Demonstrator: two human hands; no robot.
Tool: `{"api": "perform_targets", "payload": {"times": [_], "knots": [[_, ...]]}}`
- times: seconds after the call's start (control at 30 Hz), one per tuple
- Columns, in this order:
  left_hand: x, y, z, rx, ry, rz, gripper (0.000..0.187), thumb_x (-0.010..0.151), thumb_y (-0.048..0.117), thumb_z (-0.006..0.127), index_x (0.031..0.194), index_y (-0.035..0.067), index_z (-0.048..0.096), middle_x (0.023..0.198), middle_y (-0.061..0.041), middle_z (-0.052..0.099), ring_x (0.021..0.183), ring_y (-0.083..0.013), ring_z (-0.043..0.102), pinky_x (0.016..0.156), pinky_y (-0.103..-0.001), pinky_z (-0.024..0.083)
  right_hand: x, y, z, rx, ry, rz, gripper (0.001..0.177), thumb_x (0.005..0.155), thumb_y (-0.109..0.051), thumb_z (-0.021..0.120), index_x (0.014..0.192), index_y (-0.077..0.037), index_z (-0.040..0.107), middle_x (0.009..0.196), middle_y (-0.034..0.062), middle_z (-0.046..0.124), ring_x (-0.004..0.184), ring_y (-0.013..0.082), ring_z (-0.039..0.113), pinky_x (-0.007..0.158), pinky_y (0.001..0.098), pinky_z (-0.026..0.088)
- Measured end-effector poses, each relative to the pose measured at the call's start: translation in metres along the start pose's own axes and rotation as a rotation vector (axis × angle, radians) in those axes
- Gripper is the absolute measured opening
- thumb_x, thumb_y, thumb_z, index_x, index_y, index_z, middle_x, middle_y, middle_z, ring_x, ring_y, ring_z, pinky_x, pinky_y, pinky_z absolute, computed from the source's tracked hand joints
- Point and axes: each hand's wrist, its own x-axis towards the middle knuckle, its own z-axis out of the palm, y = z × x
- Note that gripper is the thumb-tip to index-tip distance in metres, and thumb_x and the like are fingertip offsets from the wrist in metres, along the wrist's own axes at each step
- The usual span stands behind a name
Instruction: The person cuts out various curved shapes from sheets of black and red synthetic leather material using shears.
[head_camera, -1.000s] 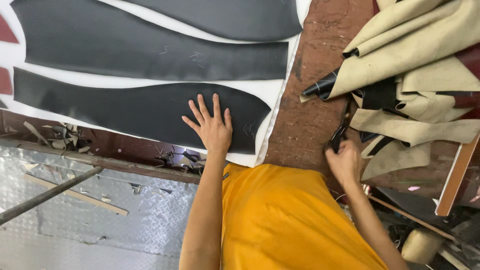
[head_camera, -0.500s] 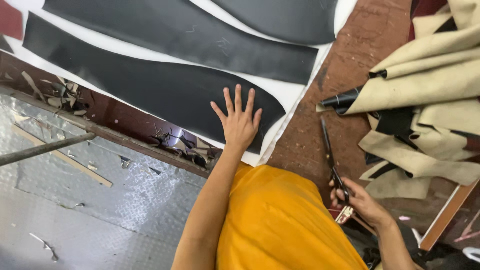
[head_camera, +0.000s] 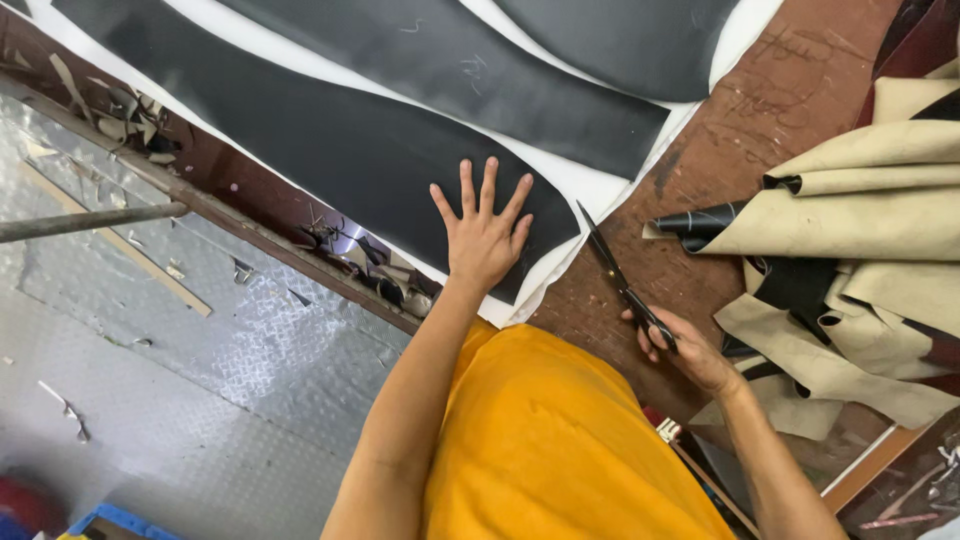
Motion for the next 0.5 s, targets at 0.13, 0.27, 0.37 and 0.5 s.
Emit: {"api": "perform_targets", "payload": {"times": [0.13,0.27,0.37,0.5], "knots": [[0.002,0.000,0.000,-0.009,0.001,0.000,0.057,0.102,0.049,0.057,0.157,0.038,0.044,0.170,-0.012,0.023,0.158,-0.0437,0.013,0.118,-0.079,0.002,0.001,0.001,-0.001,-0.004,0.017,-0.016,0.057,0.100,-0.042,0.057,0.137,0.002,0.062,0.078,-0.0025,0.046,0.074,0.0115,0.047,0.067,0.0257,0.042],[-0.003,0.001,0.001,-0.007,-0.017,0.001,0.056,0.103,0.048,0.057,0.157,0.036,0.046,0.170,-0.014,0.023,0.157,-0.0441,0.012,0.117,-0.080,0.002,0.008,0.008,-0.005,-0.065,0.030,-0.035,0.053,0.099,-0.037,0.060,0.134,0.002,0.061,0.076,-0.0016,0.051,0.070,0.0119,0.049,0.066,0.0264,0.045],[0.007,-0.001,0.001,0.000,-0.001,0.010,0.056,0.103,0.048,0.057,0.157,0.036,0.047,0.170,-0.013,0.024,0.158,-0.0437,0.012,0.117,-0.080,0.002,0.009,0.000,-0.010,-0.001,0.038,0.012,0.052,0.096,-0.031,0.062,0.137,0.000,0.060,0.075,-0.0026,0.049,0.068,0.0119,0.050,0.063,0.0263,0.045],[0.001,0.001,0.001,-0.022,-0.035,-0.006,0.057,0.101,0.049,0.058,0.155,0.035,0.048,0.168,-0.014,0.025,0.156,-0.0446,0.013,0.116,-0.080,0.001,0.014,-0.011,-0.008,0.043,-0.010,-0.040,0.048,0.099,-0.028,0.061,0.136,0.002,0.063,0.078,-0.0045,0.048,0.072,0.0096,0.052,0.064,0.0243,0.045]]}}
